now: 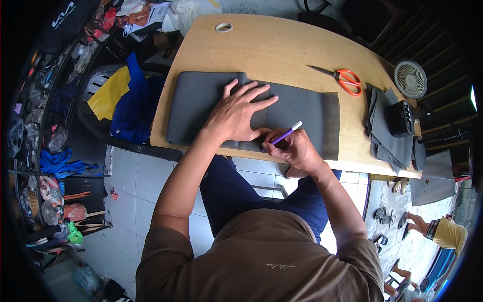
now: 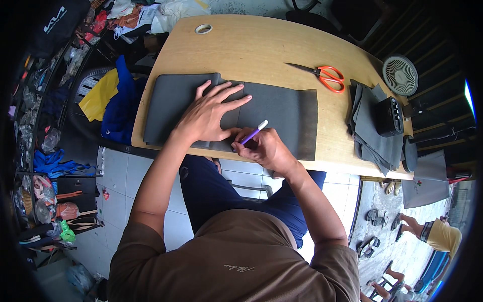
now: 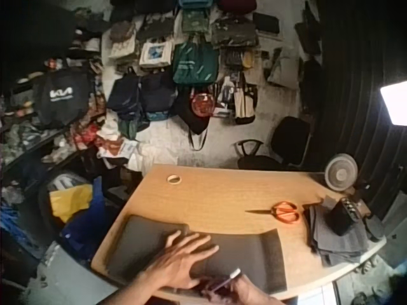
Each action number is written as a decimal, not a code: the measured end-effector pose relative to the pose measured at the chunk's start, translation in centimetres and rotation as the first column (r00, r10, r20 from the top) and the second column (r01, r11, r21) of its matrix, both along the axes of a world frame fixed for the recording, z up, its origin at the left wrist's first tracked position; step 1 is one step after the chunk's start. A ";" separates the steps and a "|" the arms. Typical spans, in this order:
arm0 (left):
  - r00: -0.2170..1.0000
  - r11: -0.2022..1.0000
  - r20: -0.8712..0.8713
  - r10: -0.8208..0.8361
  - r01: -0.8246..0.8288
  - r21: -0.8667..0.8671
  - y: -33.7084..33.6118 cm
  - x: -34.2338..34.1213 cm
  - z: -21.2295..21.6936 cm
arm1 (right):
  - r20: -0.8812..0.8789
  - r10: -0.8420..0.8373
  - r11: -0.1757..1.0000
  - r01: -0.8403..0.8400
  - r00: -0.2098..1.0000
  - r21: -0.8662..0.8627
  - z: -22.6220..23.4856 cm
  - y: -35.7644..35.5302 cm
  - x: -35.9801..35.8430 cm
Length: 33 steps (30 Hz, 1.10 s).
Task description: Using scissors to cut along marked lines on a piece of dark fabric.
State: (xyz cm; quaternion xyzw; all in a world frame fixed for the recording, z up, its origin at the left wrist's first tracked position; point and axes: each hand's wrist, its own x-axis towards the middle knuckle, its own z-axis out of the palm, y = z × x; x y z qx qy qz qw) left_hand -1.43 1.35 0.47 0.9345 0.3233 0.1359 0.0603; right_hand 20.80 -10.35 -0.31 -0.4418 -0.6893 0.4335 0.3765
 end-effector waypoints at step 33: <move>1.000 1.000 0.002 -0.021 0.021 0.016 -1.5 2.0 0.0 | 0.533 -0.514 0.827 0.225 0.672 0.514 4.7 7.1 13.0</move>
